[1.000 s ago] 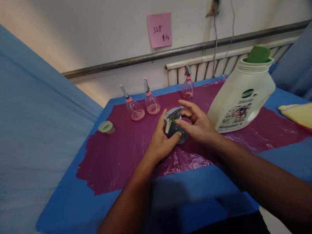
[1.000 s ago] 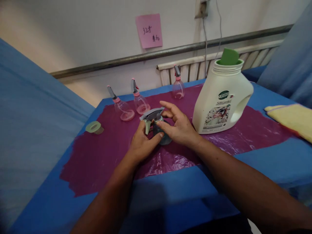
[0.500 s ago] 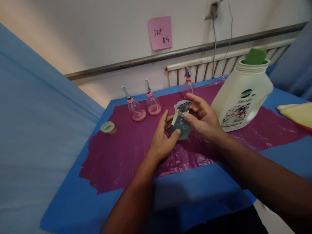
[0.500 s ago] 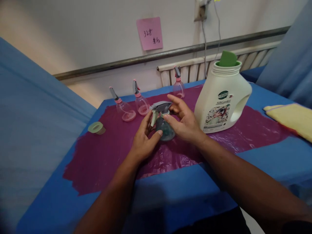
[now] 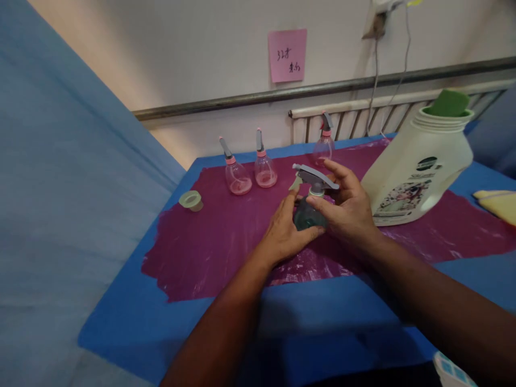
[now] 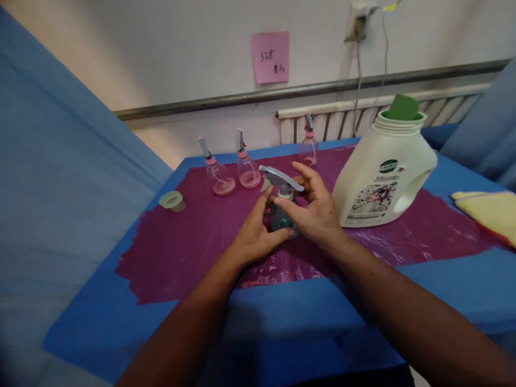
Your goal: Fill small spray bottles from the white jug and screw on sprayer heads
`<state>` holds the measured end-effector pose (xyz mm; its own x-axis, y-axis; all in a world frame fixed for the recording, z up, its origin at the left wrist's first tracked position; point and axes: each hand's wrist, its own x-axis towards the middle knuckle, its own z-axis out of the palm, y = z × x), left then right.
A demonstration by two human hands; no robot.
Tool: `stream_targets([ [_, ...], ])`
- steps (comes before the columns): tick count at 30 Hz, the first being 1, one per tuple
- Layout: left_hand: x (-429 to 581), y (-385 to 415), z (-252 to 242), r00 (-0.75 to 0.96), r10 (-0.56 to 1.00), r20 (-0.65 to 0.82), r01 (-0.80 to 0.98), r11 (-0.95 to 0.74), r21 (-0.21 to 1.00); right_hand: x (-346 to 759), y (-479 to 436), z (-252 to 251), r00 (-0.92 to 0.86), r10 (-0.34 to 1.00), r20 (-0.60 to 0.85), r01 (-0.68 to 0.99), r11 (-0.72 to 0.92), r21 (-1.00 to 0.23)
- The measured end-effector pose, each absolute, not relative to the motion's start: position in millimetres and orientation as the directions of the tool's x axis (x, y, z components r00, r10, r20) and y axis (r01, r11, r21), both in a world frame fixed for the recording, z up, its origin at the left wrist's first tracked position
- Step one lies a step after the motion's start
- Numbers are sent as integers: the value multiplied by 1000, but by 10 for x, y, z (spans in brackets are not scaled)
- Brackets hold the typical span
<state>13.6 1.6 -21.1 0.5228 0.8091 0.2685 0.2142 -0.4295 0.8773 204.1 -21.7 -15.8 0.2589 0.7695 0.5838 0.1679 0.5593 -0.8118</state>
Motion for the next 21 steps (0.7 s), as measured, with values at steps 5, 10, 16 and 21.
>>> stream_targets([
  [5,129,-13,-134,537,823,184,318,-400,860,2022,-200,-224,268,770,580,207,542,-815],
  [10,125,-46,-80,551,818,165,378,-421,825,2092,-260,-204,191,810,554,181,526,-831],
  [16,99,-68,-79,590,779,212,315,-464,828,2250,-400,-40,12,843,538,269,516,-814],
  [21,116,-47,-146,487,812,321,178,-452,874,2345,-317,180,43,868,494,272,466,-842],
])
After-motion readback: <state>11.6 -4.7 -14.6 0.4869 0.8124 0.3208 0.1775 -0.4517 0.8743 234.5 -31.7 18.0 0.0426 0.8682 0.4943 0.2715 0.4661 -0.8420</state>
